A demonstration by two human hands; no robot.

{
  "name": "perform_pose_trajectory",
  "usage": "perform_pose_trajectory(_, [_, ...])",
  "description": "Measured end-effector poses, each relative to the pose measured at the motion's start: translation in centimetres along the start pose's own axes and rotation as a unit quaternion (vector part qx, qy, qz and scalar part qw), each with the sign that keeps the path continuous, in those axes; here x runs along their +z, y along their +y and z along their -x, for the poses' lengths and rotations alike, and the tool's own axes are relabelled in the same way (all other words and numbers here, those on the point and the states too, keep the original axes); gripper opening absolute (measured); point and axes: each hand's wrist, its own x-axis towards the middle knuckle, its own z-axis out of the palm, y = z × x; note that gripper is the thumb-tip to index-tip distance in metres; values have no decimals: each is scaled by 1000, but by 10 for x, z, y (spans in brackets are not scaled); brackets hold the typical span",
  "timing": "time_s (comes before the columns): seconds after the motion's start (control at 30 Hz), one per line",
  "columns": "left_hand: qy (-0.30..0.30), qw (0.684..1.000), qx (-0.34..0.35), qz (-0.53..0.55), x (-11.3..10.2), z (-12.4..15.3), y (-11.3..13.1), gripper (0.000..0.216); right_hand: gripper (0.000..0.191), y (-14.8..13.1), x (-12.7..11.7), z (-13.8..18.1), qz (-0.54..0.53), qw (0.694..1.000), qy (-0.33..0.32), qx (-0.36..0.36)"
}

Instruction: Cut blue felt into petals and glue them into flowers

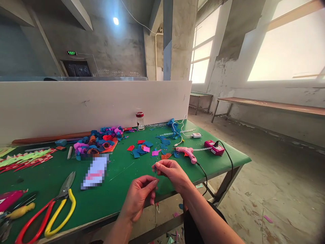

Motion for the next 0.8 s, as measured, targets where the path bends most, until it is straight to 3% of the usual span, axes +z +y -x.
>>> perform_pose_trajectory(0.2, [-12, 1000, 2, -18, 4, 1, -1, 30, 41, 2, -2, 0, 16, 1000, -2, 24])
perform_pose_trajectory(0.4, [12, 999, -2, 33, 2, -1, -2, 30, 60, 0, -2, 2, 9, 997, 10, 79])
perform_pose_trajectory(0.6, [12, 999, 3, 44, 3, -2, -2, 30, 33, 1, 3, 3, 24, 998, -12, 51])
perform_pose_trajectory(0.8, [8, 999, 9, 42, 3, -2, -4, 31, 35, 5, 5, 2, 16, 998, 15, 57])
